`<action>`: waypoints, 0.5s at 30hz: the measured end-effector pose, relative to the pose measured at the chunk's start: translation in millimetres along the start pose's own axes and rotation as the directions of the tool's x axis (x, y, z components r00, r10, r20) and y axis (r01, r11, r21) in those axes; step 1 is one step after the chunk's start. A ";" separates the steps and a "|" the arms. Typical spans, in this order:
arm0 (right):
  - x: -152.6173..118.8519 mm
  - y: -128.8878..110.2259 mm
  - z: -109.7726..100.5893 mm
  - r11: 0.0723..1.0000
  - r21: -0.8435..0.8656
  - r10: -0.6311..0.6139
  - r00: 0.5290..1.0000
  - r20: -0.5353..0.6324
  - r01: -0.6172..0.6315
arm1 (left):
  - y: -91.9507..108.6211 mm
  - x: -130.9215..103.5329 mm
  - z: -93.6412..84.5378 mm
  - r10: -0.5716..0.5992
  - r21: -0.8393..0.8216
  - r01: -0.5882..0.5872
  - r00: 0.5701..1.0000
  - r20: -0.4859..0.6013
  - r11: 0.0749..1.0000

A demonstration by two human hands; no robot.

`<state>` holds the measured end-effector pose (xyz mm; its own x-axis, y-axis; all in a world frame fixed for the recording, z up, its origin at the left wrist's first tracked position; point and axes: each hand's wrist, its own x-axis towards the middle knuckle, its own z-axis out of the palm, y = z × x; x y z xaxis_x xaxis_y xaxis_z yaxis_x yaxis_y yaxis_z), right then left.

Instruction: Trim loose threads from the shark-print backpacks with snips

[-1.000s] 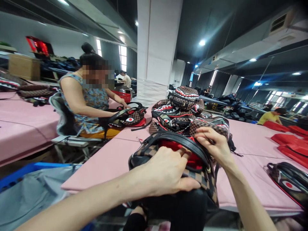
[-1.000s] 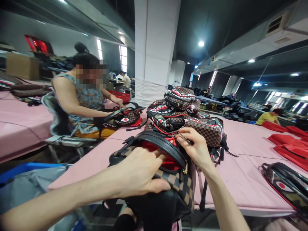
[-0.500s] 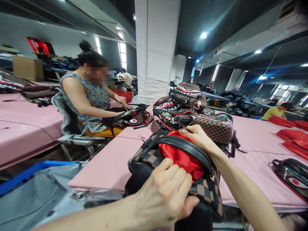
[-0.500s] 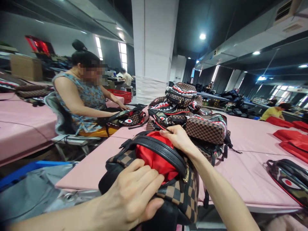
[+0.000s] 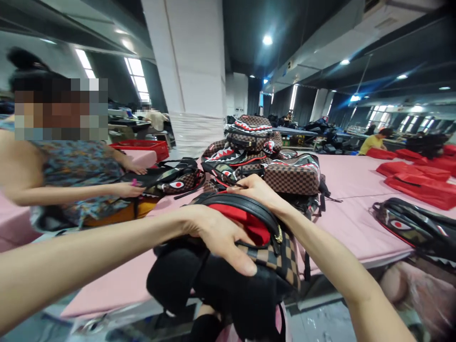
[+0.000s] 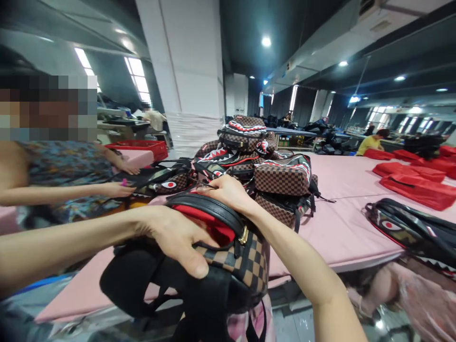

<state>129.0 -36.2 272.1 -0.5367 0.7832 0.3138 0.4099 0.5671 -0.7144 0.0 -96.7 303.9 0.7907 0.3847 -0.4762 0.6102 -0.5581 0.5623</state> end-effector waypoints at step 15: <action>-122.0 61.3 6.9 0.938 0.002 -0.316 0.856 -0.409 0.347 | -51.2 10.9 -6.4 -0.088 0.004 0.162 0.558 -0.825 0.987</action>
<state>214.5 -98.8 185.7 -0.2876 0.5959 0.7498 0.1968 0.8029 -0.5627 -22.3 -59.3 274.3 0.4286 0.8704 0.2422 0.7299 -0.4916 0.4749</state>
